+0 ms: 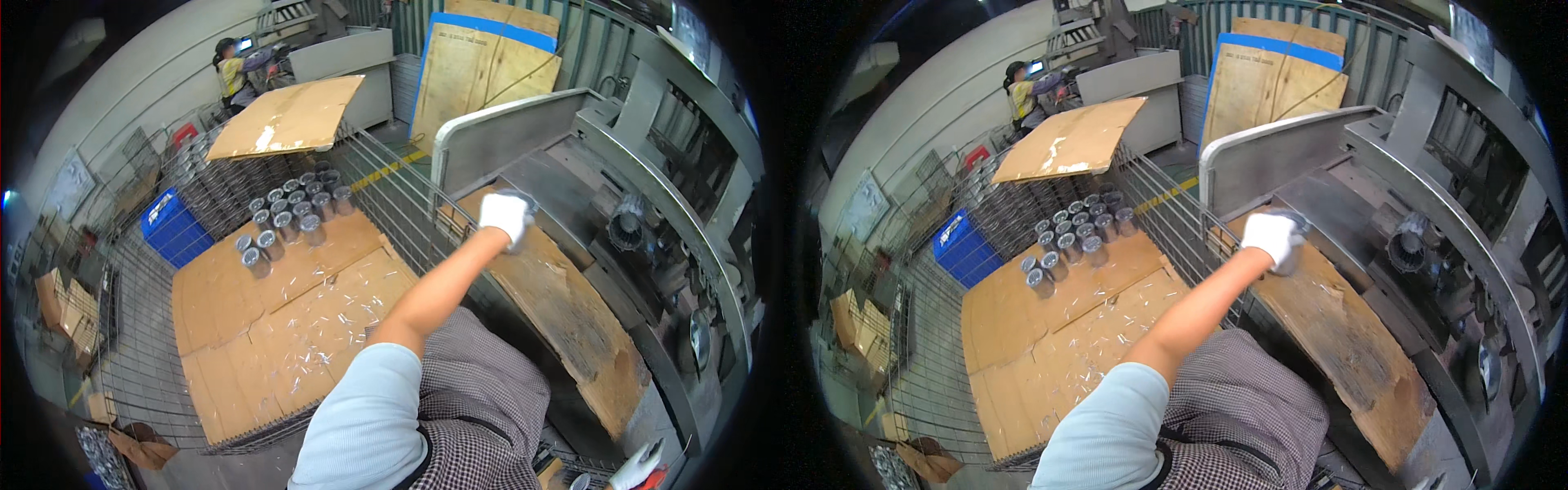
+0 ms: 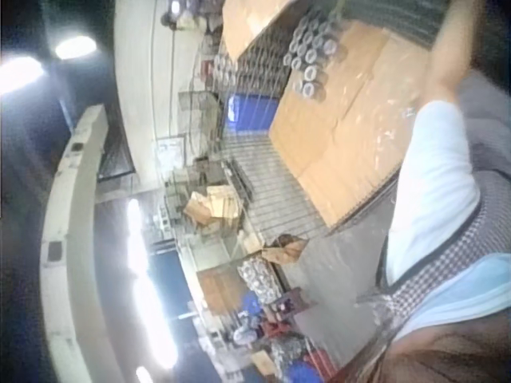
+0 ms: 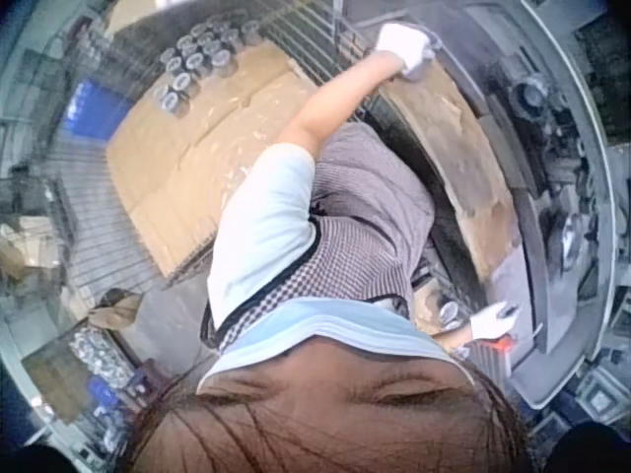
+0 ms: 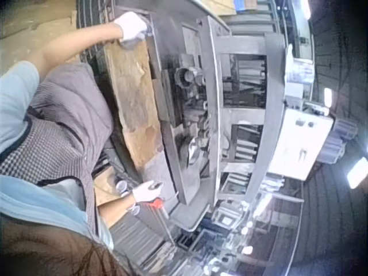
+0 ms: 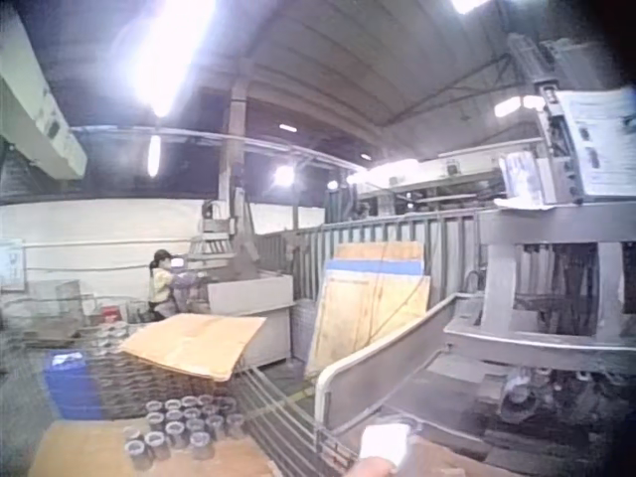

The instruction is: The person cleans cast metal parts with a compressed air gun, then sorts them onto a cardboard sheet inside a metal crate.

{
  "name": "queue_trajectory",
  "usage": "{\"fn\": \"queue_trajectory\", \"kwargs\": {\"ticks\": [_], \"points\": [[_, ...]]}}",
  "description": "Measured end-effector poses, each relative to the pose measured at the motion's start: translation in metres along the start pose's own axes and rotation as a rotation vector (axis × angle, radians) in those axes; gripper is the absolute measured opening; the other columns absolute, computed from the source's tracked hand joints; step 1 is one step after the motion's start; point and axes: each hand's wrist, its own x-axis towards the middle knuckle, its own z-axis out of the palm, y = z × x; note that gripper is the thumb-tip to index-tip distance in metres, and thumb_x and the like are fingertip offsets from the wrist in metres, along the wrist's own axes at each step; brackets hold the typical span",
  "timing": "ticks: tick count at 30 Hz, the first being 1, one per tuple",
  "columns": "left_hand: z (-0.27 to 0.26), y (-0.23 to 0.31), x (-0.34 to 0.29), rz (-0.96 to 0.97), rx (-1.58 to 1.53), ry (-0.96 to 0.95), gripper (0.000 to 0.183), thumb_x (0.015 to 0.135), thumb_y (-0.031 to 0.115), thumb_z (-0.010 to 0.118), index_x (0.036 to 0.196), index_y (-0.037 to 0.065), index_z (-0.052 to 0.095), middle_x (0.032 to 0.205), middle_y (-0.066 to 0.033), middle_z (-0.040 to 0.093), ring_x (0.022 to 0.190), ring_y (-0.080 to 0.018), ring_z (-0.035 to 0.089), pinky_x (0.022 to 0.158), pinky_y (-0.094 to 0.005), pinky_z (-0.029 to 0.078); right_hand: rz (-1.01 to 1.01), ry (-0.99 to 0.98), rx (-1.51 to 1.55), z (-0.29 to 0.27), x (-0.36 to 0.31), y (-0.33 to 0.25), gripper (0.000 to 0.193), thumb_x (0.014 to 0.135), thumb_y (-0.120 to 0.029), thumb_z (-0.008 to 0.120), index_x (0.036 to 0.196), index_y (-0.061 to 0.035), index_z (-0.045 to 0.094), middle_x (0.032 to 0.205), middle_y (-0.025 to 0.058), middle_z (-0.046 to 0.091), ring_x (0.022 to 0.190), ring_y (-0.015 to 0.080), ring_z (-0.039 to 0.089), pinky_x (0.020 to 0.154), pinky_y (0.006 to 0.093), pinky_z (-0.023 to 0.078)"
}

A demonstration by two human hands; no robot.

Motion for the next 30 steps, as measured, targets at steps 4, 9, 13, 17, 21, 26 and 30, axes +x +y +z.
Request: {"fn": "queue_trajectory", "kwargs": {"ticks": [4,9,13,17,21,26,30], "points": [[0.000,0.067,-0.028,0.121,-0.156,-0.012,0.027,0.084,0.040,0.058,0.081,0.017,0.072,0.086,-0.0084,0.072,0.082,-0.0286,0.069,0.068,-0.0451,0.051,-0.233,0.093,-0.049,-0.011,-0.002,-0.101,0.041,0.092,-0.021,0.067,0.130,-0.0066,0.059,0.131,0.0200,0.059,0.118,0.0349,0.058,0.094,0.0516,0.046],[0.008,0.087,-0.063,0.171,-0.391,0.263,0.034,0.081,0.033,0.069,0.110,0.016,0.068,0.098,-0.0137,0.067,0.079,-0.0294,0.067,0.080,-0.0436,0.049,-0.423,-0.088,0.331,0.059,-0.005,-0.233,0.045,0.093,-0.011,0.065,0.134,0.0022,0.053,0.136,0.0178,0.057,0.126,0.0330,0.052,0.110,0.0429,0.036],[-0.026,0.044,-0.111,0.077,-0.565,0.337,0.043,0.082,0.027,0.070,0.120,0.007,0.063,0.117,-0.0196,0.065,0.089,-0.0357,0.068,0.078,-0.0445,0.054,-0.657,-0.283,0.454,0.077,-0.013,-0.337,0.053,0.087,-0.015,0.071,0.134,0.0007,0.052,0.133,0.0202,0.057,0.122,0.0375,0.052,0.105,0.0469,0.037],[0.023,-0.023,-0.231,-0.377,-0.543,-0.001,0.049,0.090,0.036,0.063,0.129,0.007,0.059,0.121,-0.0213,0.063,0.102,-0.0387,0.066,0.088,-0.0437,0.054,-0.815,-0.343,0.598,0.115,0.004,-0.428,0.059,0.082,-0.018,0.073,0.134,-0.0009,0.052,0.130,0.0211,0.059,0.118,0.0396,0.056,0.101,0.0478,0.042],[0.118,-0.091,-0.411,-0.922,-0.460,-0.886,0.091,0.089,0.078,0.035,0.142,0.006,0.050,0.145,-0.0217,0.049,0.133,-0.0390,0.048,0.111,-0.0449,0.038,-0.950,-0.413,0.597,0.167,0.007,-0.505,0.059,0.089,-0.031,0.065,0.138,-0.0017,0.049,0.125,0.0252,0.061,0.112,0.0400,0.060,0.096,0.0466,0.048],[0.255,-0.139,-0.559,-1.005,-0.658,-1.032,0.091,0.090,0.078,0.029,0.142,0.006,0.051,0.146,-0.0205,0.049,0.137,-0.0379,0.045,0.118,-0.0421,0.026,-0.720,-0.709,0.490,0.201,-0.023,-0.540,0.050,0.099,-0.038,0.047,0.135,-0.0036,0.051,0.113,0.0266,0.066,0.102,0.0440,0.064,0.093,0.0490,0.049],[0.163,-0.120,-0.520,-0.862,-0.552,-0.989,0.088,0.092,0.076,0.027,0.137,0.006,0.056,0.140,-0.0211,0.054,0.133,-0.0382,0.048,0.115,-0.0433,0.030,-0.675,-0.781,0.421,0.216,-0.014,-0.533,0.048,0.098,-0.036,0.048,0.138,-0.0085,0.049,0.114,0.0254,0.066,0.103,0.0419,0.064,0.092,0.0489,0.050]]}}
